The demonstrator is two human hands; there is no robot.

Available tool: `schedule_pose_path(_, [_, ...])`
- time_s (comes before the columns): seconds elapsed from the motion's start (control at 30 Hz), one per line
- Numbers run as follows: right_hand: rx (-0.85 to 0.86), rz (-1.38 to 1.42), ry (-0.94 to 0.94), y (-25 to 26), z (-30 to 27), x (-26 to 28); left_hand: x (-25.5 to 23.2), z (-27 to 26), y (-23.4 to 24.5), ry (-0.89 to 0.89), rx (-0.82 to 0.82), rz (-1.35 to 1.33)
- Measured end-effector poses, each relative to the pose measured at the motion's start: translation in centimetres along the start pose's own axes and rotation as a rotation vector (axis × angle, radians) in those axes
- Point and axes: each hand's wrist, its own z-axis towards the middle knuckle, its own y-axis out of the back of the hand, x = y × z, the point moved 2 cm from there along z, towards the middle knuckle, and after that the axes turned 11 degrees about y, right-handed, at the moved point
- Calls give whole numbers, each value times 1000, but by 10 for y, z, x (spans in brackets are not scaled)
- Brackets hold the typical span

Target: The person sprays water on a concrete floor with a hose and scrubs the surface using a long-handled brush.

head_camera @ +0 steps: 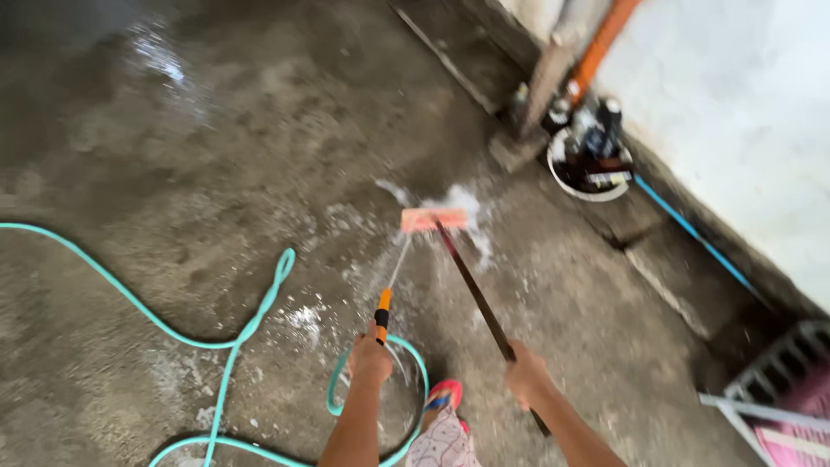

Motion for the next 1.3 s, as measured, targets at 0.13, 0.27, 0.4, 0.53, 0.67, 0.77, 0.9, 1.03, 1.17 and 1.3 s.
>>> schedule_pose_path(0.13, [49,-77,-3,28,-6,36,-22,18,41,17,-71,-51])
schedule_pose_path(0.27, [89,-132,90,32,44,85,-65,47,80,110,-12,-77])
schedule_pose_path(0.4, [175,-327,278,41,125,164,-95,83,97,75,-32,-102])
schedule_pose_path(0.53, [176,-201,323,48,185,255,-132,131,128,186,15,-279])
schedule_pose_path(0.67, [242,-260,462,36,251,342,-166,189,162,118,-19,-74])
schedule_pose_path(0.77, [298,-330,463,29,291,398,-201,211,224,173,-6,-152])
schedule_pose_path(0.9, [262,-354,410,13,353,460,-230,224,286,374,42,-372])
schedule_pose_path(1.03, [243,-364,610,1,411,525,-255,299,326,603,-136,-632])
schedule_pose_path(1.17, [330,-368,505,23,446,630,-280,352,398,503,-107,-486])
schedule_pose_path(1.3, [353,-490,494,48,477,726,-295,414,447,688,-175,-698])
